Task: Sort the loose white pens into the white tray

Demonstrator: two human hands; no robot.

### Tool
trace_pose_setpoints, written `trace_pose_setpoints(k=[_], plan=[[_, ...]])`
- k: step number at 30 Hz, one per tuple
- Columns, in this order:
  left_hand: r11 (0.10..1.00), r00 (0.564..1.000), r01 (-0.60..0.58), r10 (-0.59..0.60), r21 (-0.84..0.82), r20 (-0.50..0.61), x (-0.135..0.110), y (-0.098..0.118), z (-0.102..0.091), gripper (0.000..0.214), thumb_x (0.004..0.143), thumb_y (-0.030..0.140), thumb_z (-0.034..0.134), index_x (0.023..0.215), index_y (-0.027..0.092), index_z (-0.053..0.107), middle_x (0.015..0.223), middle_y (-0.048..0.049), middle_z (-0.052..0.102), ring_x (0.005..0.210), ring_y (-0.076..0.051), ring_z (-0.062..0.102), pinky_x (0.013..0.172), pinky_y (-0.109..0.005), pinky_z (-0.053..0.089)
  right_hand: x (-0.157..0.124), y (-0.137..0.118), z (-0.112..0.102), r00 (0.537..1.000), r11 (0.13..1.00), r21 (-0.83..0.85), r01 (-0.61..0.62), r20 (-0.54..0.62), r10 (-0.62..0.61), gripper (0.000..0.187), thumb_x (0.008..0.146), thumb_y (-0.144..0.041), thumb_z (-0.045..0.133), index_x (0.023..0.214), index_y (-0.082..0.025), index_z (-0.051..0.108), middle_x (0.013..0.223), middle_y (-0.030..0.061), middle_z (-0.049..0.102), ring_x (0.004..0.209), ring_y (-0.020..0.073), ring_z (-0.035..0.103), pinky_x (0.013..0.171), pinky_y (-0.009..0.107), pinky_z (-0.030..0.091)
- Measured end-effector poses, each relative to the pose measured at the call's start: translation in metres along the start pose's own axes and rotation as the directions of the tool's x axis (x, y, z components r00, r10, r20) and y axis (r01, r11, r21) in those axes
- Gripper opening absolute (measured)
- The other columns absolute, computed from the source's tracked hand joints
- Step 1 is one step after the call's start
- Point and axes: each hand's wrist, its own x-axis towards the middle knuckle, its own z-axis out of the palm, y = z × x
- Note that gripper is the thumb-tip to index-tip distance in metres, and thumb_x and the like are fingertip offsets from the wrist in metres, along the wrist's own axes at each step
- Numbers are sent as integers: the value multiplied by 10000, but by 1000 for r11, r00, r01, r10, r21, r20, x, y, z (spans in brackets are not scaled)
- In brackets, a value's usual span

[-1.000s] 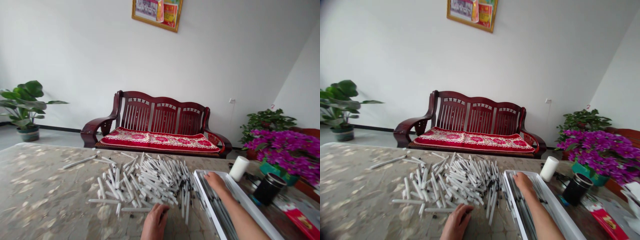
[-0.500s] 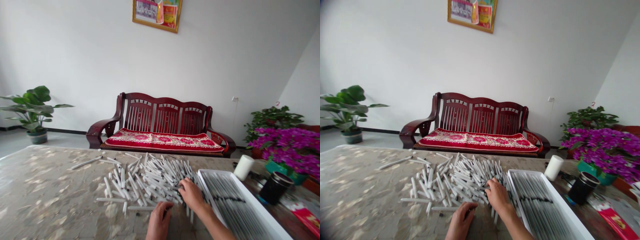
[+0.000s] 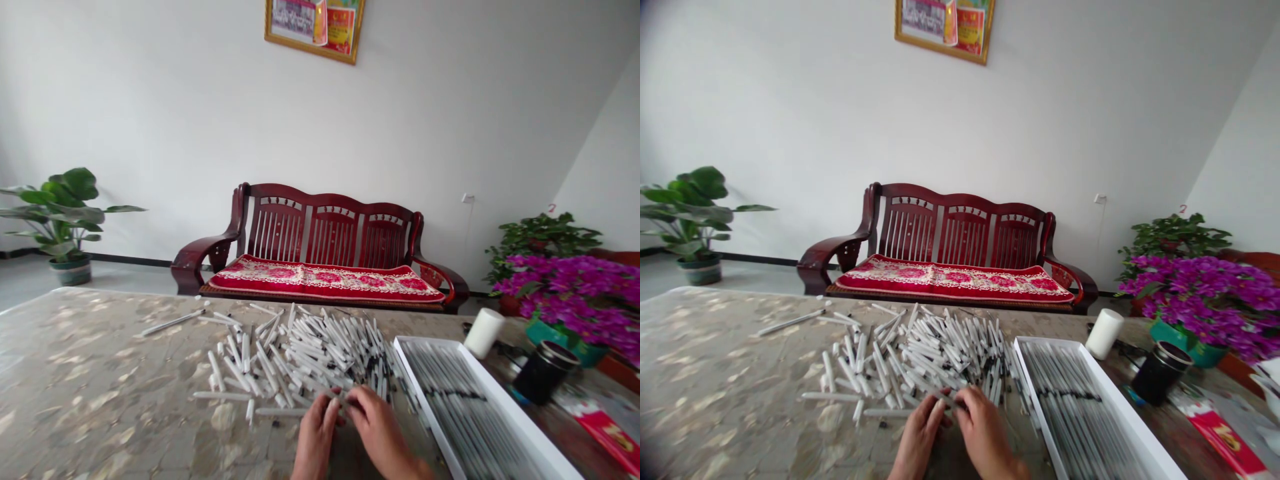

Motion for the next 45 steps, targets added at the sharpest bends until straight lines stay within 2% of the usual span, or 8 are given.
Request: trace_pose_setpoints(k=[4,9,14,17,26,33,38,45], plan=[[993,998,34,-39,-110,-39,0,5,-1,655,677,811,497,734,175,643,604,-12,620,579,-174,568,543,-273,443,-7,3,1,999,999,53,13,31,-15,168,876,-246,557,886,-277,722,895,9,730,860,188,676,765,259,480],[990,993,93,-100,-107,-62,1,9,0,652,686,815,461,726,181,607,552,18,565,506,-139,472,504,-256,367,36,26,-18,969,966,-147,-211,-162,187,157,823,-206,552,826,-244,704,855,15,744,828,199,690,762,276,477],[989,992,94,-102,-113,-74,4,7,2,601,639,805,527,663,204,537,547,28,538,529,-146,479,500,-249,358,74,19,-14,960,758,-593,-271,-105,261,155,870,-223,544,928,-217,687,1039,57,710,959,185,676,761,239,451],[982,990,111,-122,-152,-69,6,5,2,589,624,793,556,678,208,528,550,35,533,518,-140,471,486,-243,349,80,13,-6,951,645,-719,-259,-74,300,180,873,-208,547,990,-197,683,1117,94,690,988,207,679,752,254,458],[990,995,82,-87,-115,-39,3,3,4,522,711,716,559,731,194,581,576,38,522,535,-136,455,489,-229,345,53,14,-23,951,608,-759,-234,-48,305,162,865,-175,547,926,-200,695,1007,90,727,960,235,697,720,277,450],[996,996,-82,83,47,-13,-3,-1,4,396,824,565,536,757,185,628,727,-26,651,742,-199,576,704,-265,464,9,30,-48,956,637,-728,-251,-84,281,118,868,-178,551,835,-229,652,903,17,732,883,190,702,647,235,397],[985,991,-133,133,108,6,-5,-2,1,327,853,489,525,778,197,649,763,-40,699,805,-218,627,794,-278,487,28,20,-36,967,666,-704,-245,-128,221,137,875,-167,552,935,-242,650,1012,14,716,952,171,680,690,221,410],[935,984,-173,179,308,10,-4,-3,-5,268,856,357,469,860,217,698,898,-78,727,857,-222,660,815,-291,484,69,9,-3,965,616,-761,-202,-49,256,136,901,-231,564,983,-211,671,1091,69,704,993,187,675,745,241,441]])
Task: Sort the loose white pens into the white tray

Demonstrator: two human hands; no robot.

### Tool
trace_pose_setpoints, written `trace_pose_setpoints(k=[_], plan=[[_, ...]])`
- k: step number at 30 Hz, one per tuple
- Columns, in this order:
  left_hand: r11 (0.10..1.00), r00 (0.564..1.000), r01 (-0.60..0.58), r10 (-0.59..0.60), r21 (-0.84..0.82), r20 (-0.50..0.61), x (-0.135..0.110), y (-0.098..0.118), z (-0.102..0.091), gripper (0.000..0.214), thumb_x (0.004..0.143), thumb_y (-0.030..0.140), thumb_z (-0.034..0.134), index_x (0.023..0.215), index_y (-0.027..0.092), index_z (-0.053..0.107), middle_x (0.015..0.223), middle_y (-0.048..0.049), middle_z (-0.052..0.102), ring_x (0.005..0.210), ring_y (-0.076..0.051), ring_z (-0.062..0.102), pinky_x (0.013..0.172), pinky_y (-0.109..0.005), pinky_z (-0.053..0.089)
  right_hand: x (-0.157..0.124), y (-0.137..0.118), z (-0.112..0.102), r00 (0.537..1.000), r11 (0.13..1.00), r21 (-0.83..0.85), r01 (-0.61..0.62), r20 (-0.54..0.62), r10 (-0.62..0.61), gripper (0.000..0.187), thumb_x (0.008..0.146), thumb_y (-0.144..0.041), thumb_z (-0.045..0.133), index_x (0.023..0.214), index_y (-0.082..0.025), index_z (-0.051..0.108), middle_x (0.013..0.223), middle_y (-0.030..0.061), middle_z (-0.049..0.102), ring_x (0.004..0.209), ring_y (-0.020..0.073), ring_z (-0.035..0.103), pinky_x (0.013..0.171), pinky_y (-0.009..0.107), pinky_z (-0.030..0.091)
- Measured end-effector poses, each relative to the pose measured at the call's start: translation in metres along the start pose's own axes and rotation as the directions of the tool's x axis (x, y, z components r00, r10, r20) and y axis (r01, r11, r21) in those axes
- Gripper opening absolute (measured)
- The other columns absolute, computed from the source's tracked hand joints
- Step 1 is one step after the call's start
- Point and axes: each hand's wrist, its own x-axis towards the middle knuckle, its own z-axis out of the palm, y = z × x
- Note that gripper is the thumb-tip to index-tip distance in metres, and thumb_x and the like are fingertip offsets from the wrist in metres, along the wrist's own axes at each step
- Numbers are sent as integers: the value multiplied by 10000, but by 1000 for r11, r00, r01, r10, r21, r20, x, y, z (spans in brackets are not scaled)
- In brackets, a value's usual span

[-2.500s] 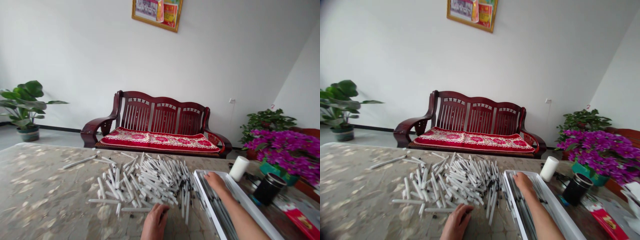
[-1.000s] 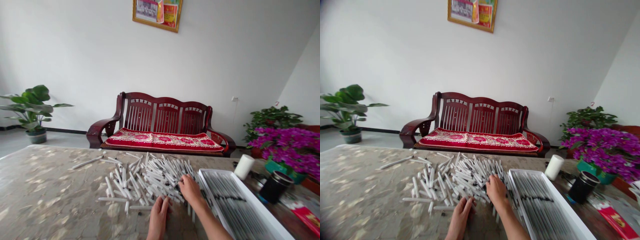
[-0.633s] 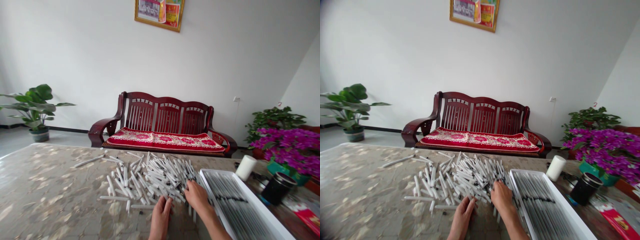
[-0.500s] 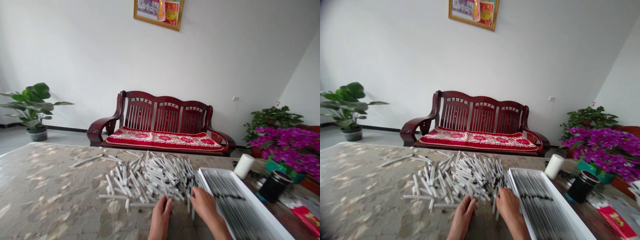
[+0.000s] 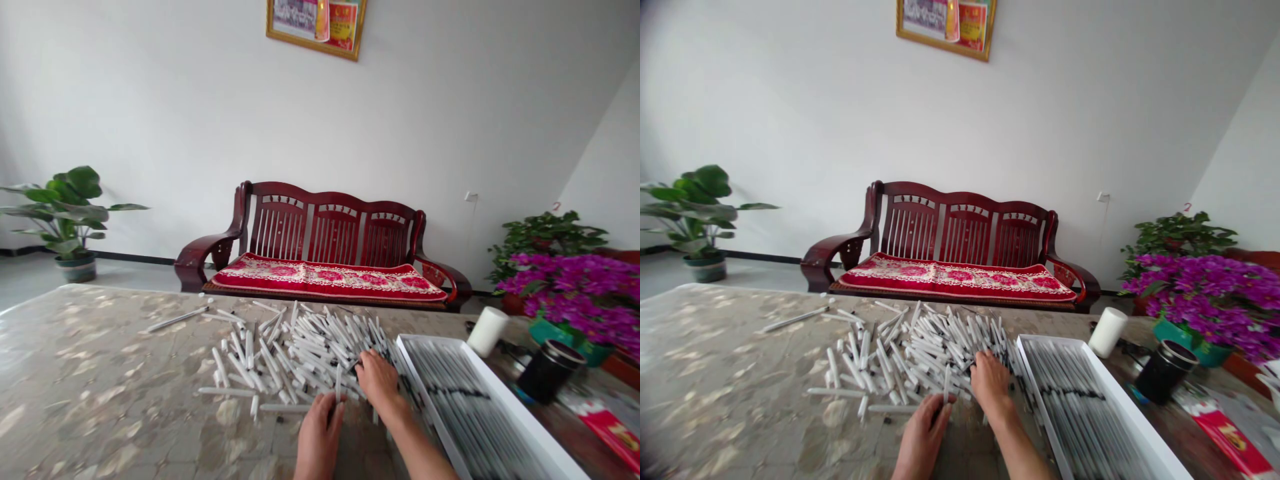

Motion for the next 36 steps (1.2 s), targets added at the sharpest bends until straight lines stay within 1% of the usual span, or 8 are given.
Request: trace_pose_setpoints(k=[5,15,22,27,29,31,33,36], plan=[[995,999,-2,-1,101,32,-2,4,-2,255,869,288,450,834,225,695,857,-66,706,816,-208,664,768,-280,479,-3,5,-9,1000,1000,-8,4,9,-4,188,916,-204,501,938,-205,688,1042,74,716,961,196,688,727,258,443],[995,999,49,-48,84,-18,-1,7,-1,187,831,261,514,895,229,688,859,-44,693,800,-206,644,745,-282,452,-79,41,-23,998,999,-28,19,66,-17,172,853,-154,526,888,-227,678,943,45,723,934,210,686,719,263,432],[999,1000,17,-17,48,4,-3,10,-5,152,815,251,541,809,236,692,788,-34,668,753,-205,628,710,-279,431,-71,11,-13,992,994,63,86,85,-92,154,856,-180,583,972,-220,675,1081,74,702,1037,228,657,790,264,451],[992,1000,18,-20,122,15,-3,9,-6,184,834,243,520,829,225,703,783,-29,642,745,-193,618,697,-272,417,-65,10,-3,994,989,127,78,71,-88,181,837,-91,554,909,-201,679,973,95,734,929,235,698,749,279,468],[988,1000,14,-13,152,-7,-2,9,-8,195,838,238,525,867,231,718,816,-36,652,775,-194,622,714,-273,419,-62,15,-2,998,958,284,40,33,-52,152,815,-88,558,824,-202,660,867,78,740,870,230,707,725,277,475],[983,1000,2,1,182,-21,0,9,-11,207,836,226,534,898,238,731,839,-43,660,807,-199,624,734,-275,422,-57,19,-4,1000,813,582,-20,11,17,72,819,-166,564,807,-204,624,776,51,725,769,218,708,640,267,489],[979,1000,-9,14,206,-23,1,10,-14,218,832,209,539,903,247,741,838,-45,663,823,-201,622,746,-275,424,-53,21,-10,996,508,859,-54,10,88,126,827,-319,576,865,-200,595,768,41,712,680,215,695,523,259,490],[978,999,-25,31,209,-22,1,10,-16,216,835,220,543,883,257,750,826,-44,663,823,-205,617,748,-279,428,-50,18,-22,983,114,993,4,-25,183,346,779,-509,635,908,-193,579,851,58,715,678,214,691,484,269,520]])
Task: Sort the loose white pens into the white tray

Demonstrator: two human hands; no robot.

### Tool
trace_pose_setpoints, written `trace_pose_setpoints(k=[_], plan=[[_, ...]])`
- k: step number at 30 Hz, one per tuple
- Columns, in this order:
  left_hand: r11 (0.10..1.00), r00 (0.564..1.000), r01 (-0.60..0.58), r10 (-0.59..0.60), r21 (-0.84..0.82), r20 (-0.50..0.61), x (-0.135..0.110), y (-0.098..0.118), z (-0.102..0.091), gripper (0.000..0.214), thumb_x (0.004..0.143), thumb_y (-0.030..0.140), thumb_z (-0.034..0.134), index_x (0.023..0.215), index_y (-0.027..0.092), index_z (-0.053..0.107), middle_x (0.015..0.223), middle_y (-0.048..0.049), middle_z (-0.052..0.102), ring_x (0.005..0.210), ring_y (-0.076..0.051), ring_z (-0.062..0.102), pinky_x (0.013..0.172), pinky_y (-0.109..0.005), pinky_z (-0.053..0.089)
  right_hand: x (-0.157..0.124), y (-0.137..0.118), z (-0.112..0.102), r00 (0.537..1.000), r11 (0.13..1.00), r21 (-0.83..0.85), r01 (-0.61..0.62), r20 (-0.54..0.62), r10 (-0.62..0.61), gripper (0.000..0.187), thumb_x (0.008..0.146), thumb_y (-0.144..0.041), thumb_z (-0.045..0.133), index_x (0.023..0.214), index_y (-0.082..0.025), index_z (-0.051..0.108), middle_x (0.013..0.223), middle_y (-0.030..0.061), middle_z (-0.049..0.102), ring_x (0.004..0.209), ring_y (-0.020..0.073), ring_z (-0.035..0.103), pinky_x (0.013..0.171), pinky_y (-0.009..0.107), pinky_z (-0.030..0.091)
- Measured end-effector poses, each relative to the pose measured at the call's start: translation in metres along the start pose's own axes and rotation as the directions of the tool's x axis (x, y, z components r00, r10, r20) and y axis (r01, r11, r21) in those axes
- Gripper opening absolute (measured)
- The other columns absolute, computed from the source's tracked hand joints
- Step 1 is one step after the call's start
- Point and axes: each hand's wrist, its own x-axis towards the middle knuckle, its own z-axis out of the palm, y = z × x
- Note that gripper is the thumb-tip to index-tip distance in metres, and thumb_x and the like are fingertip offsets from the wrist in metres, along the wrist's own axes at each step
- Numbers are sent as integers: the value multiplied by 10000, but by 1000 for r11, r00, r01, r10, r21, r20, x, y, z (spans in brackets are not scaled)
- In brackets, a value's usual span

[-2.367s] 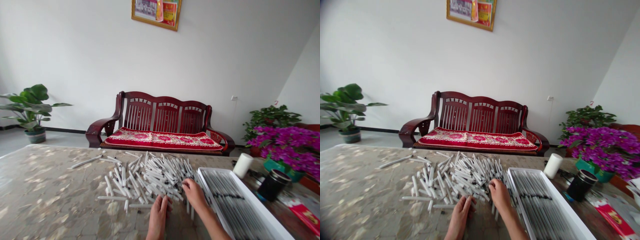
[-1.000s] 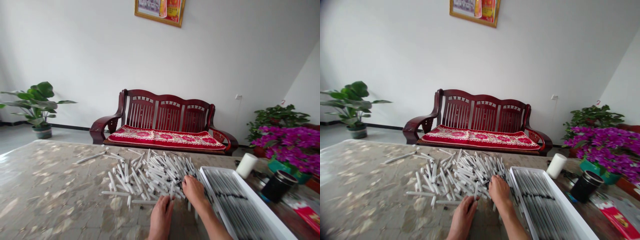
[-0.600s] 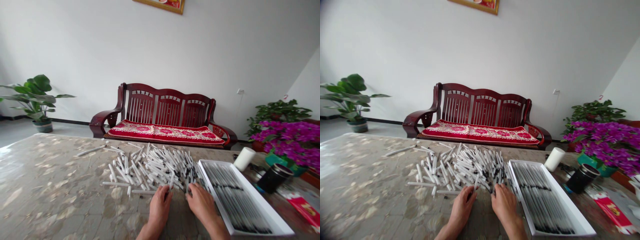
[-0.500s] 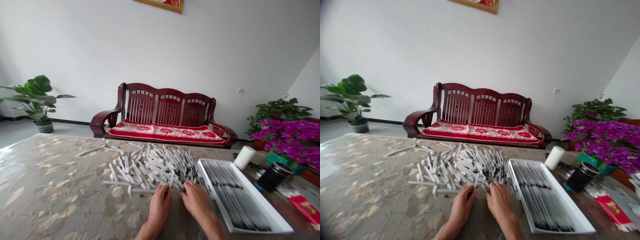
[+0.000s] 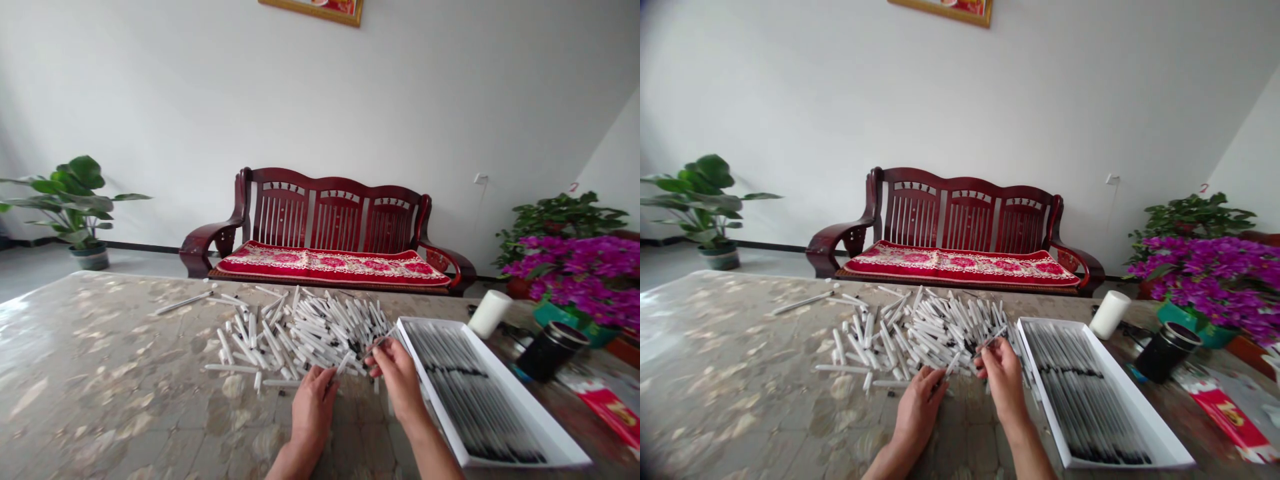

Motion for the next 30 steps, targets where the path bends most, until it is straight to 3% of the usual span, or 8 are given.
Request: trace_pose_setpoints(k=[3,6,10,13,15,19,30], plan=[[995,999,5,-9,-103,-37,2,-3,2,177,823,274,574,828,239,747,804,-46,663,799,-208,613,741,-290,443,-2,-9,3,997,992,112,63,-60,-56,384,765,-552,671,890,-198,592,863,52,714,689,199,685,533,278,554],[897,990,88,-128,-434,-63,6,-5,6,228,777,395,649,854,195,728,788,-43,682,776,-201,632,718,-290,477,-10,-8,6,996,990,115,85,-43,-81,360,793,-544,661,876,-198,604,852,51,710,689,196,686,558,290,575],[481,916,281,-393,-830,83,12,0,7,417,630,501,801,851,170,679,692,10,663,649,-144,644,577,-228,497,-26,0,8,994,987,125,99,-48,-93,340,821,-530,644,896,-202,600,881,65,719,724,214,702,614,334,607],[186,860,322,-468,-928,204,13,7,6,346,615,345,873,791,168,633,682,25,669,619,-111,671,572,-189,534,-34,6,10,992,985,134,108,-77,-98,345,819,-541,644,887,-209,585,865,62,720,700,214,699,617,347,614],[82,838,334,-481,-939,256,13,10,6,256,674,221,847,757,161,612,672,19,680,604,-108,688,570,-179,558,-37,9,12,991,985,137,109,-89,-97,345,819,-546,643,891,-215,580,861,59,719,697,215,697,622,351,616],[17,832,348,-467,-937,300,12,13,5,152,769,123,761,741,146,613,664,-3,707,599,-113,709,570,-172,583,-39,11,17,992,986,124,114,-76,-105,347,827,-553,630,901,-217,580,883,68,719,718,221,699,654,362,618],[-40,797,389,-486,-920,358,13,16,4,144,792,76,724,741,138,605,651,-11,712,604,-130,734,553,-152,587,-40,16,17,989,986,115,118,-106,-106,359,820,-571,633,908,-228,571,905,67,730,736,231,705,708,383,611]])
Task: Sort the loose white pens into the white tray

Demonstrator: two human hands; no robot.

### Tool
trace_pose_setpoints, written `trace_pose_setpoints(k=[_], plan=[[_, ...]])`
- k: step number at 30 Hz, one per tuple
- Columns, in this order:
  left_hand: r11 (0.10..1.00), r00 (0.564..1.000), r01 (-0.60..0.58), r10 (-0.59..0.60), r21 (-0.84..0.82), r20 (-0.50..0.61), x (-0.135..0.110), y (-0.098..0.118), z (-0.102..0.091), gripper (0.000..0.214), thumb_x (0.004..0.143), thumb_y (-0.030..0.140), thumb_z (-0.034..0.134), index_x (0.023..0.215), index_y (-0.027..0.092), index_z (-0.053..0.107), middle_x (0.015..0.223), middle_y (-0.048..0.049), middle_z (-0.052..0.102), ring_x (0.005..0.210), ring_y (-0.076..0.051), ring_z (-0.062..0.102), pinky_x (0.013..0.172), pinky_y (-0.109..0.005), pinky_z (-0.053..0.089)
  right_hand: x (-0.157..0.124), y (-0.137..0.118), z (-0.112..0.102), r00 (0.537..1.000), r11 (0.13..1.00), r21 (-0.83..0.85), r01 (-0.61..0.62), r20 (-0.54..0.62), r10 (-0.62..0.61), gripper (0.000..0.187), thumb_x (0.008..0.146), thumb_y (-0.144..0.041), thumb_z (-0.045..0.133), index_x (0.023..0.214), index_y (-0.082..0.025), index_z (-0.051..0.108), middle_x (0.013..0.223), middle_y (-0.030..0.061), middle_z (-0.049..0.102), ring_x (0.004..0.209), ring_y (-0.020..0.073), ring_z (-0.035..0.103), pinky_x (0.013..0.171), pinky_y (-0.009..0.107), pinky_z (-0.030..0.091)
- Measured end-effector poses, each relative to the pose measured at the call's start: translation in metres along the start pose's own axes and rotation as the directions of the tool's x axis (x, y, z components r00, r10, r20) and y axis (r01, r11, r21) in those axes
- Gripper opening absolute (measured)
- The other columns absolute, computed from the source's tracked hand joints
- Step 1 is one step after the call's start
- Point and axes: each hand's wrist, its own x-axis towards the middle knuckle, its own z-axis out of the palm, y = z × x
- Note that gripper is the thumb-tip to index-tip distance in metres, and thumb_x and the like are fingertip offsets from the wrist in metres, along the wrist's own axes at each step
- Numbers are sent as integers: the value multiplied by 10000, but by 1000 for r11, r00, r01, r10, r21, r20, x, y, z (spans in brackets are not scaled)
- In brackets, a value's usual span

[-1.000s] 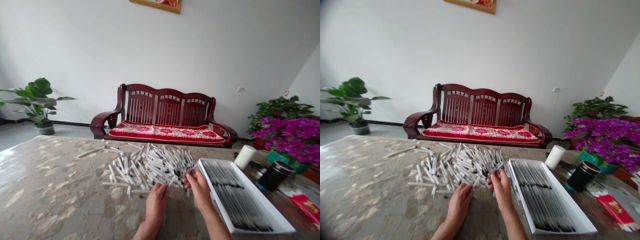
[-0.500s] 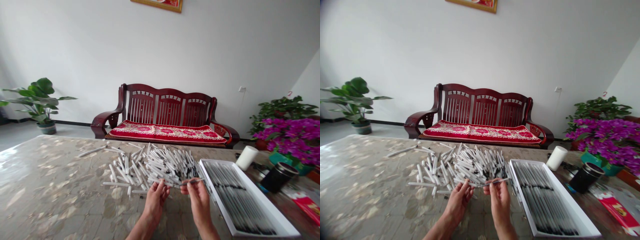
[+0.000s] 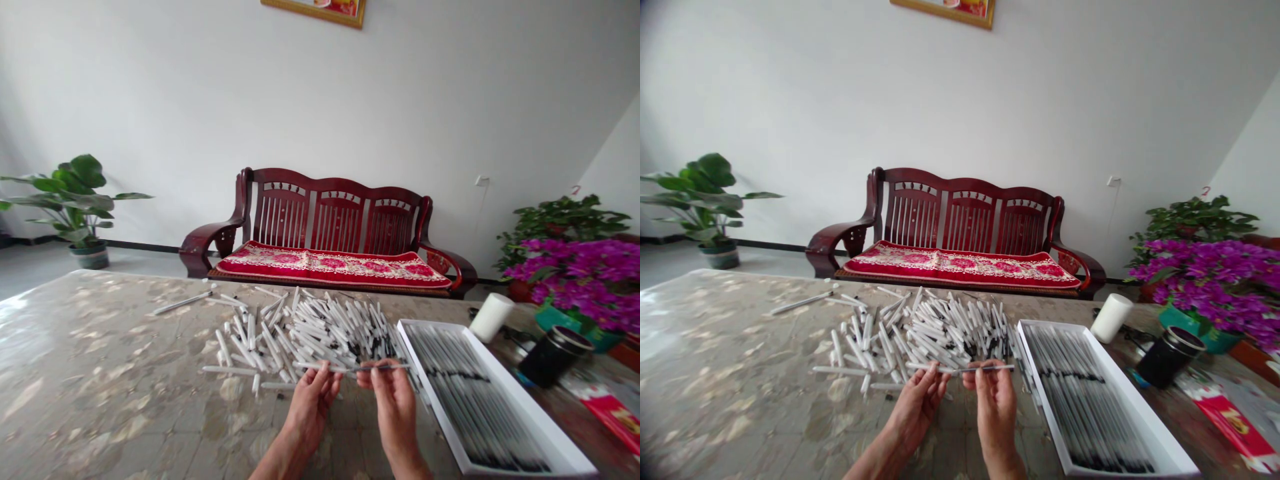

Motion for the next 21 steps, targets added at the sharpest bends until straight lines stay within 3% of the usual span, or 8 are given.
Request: trace_pose_setpoints(k=[4,10,21], plan=[[1000,1000,10,-10,14,-7,0,-1,0,103,823,53,678,781,128,621,662,-21,722,582,-124,724,519,-155,578,-2,4,2,1000,1000,-14,2,31,-2,352,834,-579,603,908,-237,567,928,73,721,756,228,703,706,373,600],[999,999,36,-36,32,9,1,0,-1,105,854,51,637,778,121,616,655,-32,717,575,-113,712,516,-162,578,1,16,2,994,984,-162,74,88,-60,375,844,-594,567,906,-225,598,963,87,708,818,220,682,638,292,545],[994,996,75,-78,85,33,3,0,-3,76,805,62,698,783,110,643,646,-38,715,564,-126,703,501,-177,576,7,22,-7,987,974,-175,145,98,-129,314,853,-541,591,860,-231,639,879,43,690,782,198,656,662,272,523]])
